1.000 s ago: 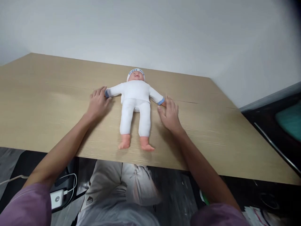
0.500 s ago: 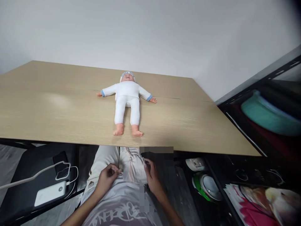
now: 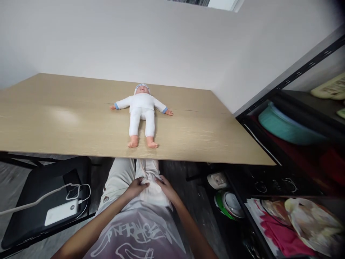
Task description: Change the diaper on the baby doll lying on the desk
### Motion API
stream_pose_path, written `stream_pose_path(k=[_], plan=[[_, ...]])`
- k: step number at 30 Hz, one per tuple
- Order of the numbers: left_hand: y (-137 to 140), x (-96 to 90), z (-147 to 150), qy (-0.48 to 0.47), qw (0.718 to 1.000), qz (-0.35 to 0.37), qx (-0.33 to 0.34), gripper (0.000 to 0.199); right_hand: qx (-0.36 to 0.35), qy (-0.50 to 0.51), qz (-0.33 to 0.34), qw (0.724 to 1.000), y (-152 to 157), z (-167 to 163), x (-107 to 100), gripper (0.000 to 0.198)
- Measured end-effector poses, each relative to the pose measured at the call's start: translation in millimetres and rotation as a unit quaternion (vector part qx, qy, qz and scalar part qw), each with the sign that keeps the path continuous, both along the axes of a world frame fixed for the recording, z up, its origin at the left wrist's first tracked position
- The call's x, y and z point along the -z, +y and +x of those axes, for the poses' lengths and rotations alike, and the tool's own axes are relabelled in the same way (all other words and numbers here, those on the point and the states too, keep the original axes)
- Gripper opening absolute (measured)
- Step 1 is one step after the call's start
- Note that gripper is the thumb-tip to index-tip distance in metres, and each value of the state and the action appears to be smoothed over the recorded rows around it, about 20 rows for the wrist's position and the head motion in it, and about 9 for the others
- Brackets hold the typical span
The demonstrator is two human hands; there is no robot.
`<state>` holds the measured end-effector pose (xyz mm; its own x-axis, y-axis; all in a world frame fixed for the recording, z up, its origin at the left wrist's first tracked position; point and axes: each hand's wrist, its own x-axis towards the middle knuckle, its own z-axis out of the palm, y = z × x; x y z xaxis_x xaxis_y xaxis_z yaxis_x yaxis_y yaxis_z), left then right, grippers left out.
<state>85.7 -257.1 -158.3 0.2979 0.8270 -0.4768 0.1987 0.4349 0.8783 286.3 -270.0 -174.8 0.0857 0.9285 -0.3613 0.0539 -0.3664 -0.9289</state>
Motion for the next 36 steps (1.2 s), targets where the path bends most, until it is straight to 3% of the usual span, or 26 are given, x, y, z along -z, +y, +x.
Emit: stream_pose_path(k=[3, 6, 9, 10, 12, 15, 17, 21, 25, 28, 31, 33, 36], plan=[[-43, -53.2, -13, -0.028, 0.999, 0.033, -0.006, 0.067, -0.044, 0.028, 0.002, 0.999, -46, 10, -54, 0.078], [-90, -112.0, -43, 0.008, 0.975, 0.223, 0.018, 0.023, -0.072, -0.008, 0.05, 0.996, -101, 26, -117, 0.056], [-117, -139.0, -69, -0.016, 0.925, 0.361, 0.115, 0.024, -0.078, -0.107, 0.136, 0.982, -128, 30, -161, 0.051], [-120, -139.1, -74, -0.02, 0.922, 0.37, 0.113, 0.028, -0.086, -0.124, 0.164, 0.975, -127, 26, -168, 0.046], [-118, -131.9, -74, -0.02, 0.941, 0.335, 0.044, 0.04, -0.102, -0.13, 0.212, 0.963, -112, 11, -176, 0.035], [-99, -120.0, -60, -0.044, 0.971, 0.22, -0.079, 0.06, -0.102, -0.111, 0.248, 0.957, -72, -18, -173, 0.03], [-82, -116.2, -50, -0.064, 0.977, 0.161, -0.125, 0.061, -0.089, -0.104, 0.247, 0.959, -49, -33, -165, 0.032], [-57, -105.9, -44, -0.062, 0.978, 0.138, -0.142, 0.054, -0.08, -0.112, 0.201, 0.97, -26, -44, -136, 0.039], [-50, -83.6, -47, -0.075, 0.981, 0.118, -0.138, 0.057, -0.077, -0.183, 0.186, 0.962, -26, -43, -106, 0.04], [-53, -68.6, -49, -0.085, 0.979, 0.12, -0.139, 0.058, -0.016, -0.295, 0.253, 0.921, -29, -41, -95, 0.035], [-56, -62.3, -50, -0.091, 0.978, 0.126, -0.138, 0.058, 0.04, -0.36, 0.343, 0.867, -26, -41, -99, 0.038], [-57, -62.1, -50, -0.089, 0.978, 0.137, -0.132, 0.055, 0.027, -0.372, 0.389, 0.842, -16, -44, -109, 0.043], [-57, -63.2, -51, -0.06, 0.977, 0.161, -0.129, 0.052, -0.053, -0.38, 0.42, 0.822, 9, -56, -126, 0.052]])
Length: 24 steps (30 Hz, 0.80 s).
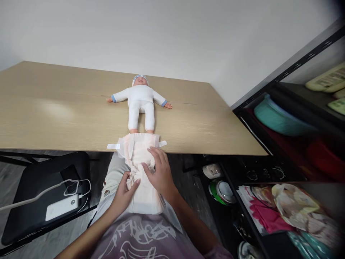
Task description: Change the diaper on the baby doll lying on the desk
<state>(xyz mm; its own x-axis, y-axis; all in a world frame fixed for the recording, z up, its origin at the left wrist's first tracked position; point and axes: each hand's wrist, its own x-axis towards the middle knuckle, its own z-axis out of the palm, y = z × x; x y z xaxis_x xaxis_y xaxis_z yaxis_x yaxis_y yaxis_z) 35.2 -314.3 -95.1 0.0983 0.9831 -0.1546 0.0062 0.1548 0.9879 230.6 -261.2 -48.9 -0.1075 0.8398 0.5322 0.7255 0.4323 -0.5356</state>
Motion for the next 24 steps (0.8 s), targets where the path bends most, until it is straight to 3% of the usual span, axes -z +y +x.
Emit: stream_pose_path(k=[5, 9, 11, 13, 16, 18, 21, 24], plan=[[-1, -0.8, -8, 0.095, 0.995, 0.007, 0.004, 0.05, -0.071, -0.122, -0.062, 0.988, 40, -21, -3, 0.067], [6, -11.3, -34, 0.223, 0.97, 0.01, 0.093, 0.046, -0.074, -0.19, -0.103, 0.974, 50, -26, 8, 0.072], [18, -24.4, -52, 0.291, 0.945, 0.061, 0.134, 0.04, -0.078, -0.2, -0.103, 0.971, 50, -24, 11, 0.072], [40, -43.5, -67, 0.351, 0.916, 0.144, 0.133, 0.035, -0.081, -0.202, -0.102, 0.971, 50, -22, 13, 0.071], [93, -77.4, -82, 0.413, 0.857, 0.294, 0.092, 0.025, -0.082, -0.195, -0.098, 0.972, 51, -19, 14, 0.069], [140, -97.0, -82, 0.449, 0.804, 0.378, 0.097, 0.023, -0.083, -0.187, -0.098, 0.974, 51, -18, 14, 0.068], [214, -113.9, -68, 0.518, 0.716, 0.445, 0.144, 0.053, -0.088, -0.173, -0.101, 0.976, 52, -17, 13, 0.065], [265, -118.4, -44, 0.571, 0.606, 0.475, 0.285, 0.09, -0.096, -0.153, -0.102, 0.978, 52, -16, 11, 0.064]])
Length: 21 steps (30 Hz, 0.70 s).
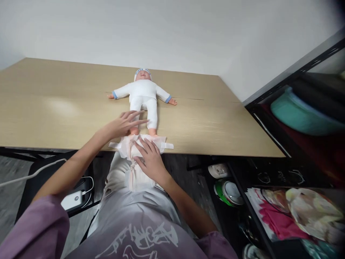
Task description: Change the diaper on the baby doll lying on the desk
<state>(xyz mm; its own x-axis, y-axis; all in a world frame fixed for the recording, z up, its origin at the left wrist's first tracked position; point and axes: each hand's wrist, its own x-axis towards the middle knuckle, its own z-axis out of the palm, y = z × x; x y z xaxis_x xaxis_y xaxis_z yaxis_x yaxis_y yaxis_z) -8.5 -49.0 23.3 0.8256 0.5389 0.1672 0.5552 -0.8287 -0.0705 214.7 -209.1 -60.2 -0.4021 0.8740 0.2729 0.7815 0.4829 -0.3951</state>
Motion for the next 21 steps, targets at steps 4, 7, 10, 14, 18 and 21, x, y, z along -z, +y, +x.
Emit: stream_pose_path(k=[4, 7, 10, 14, 18, 21], plan=[[24, 1.6, 32, 0.103, 0.989, 0.006, 0.107, 0.099, 0.001, 0.034, -0.001, 0.999, 0, 1, 0, 0.057], [29, 4.4, 47, 0.095, 0.984, 0.022, 0.149, 0.088, -0.001, 0.056, -0.002, 0.998, -1, 4, 0, 0.055], [37, 5.7, 57, 0.057, 0.98, 0.027, 0.189, 0.045, -0.006, 0.064, -0.003, 0.998, -2, 7, -2, 0.054], [47, -5.5, 69, -0.012, 0.976, -0.025, 0.217, 0.025, 0.003, 0.043, -0.007, 0.999, 3, 9, -7, 0.053], [57, -41.2, 75, -0.107, 0.961, -0.121, 0.225, 0.037, 0.011, 0.008, -0.008, 1.0, 23, 12, -9, 0.068], [67, -73.2, 78, -0.174, 0.942, -0.171, 0.231, 0.038, -0.002, -0.022, -0.008, 1.0, 44, 13, -9, 0.072]])
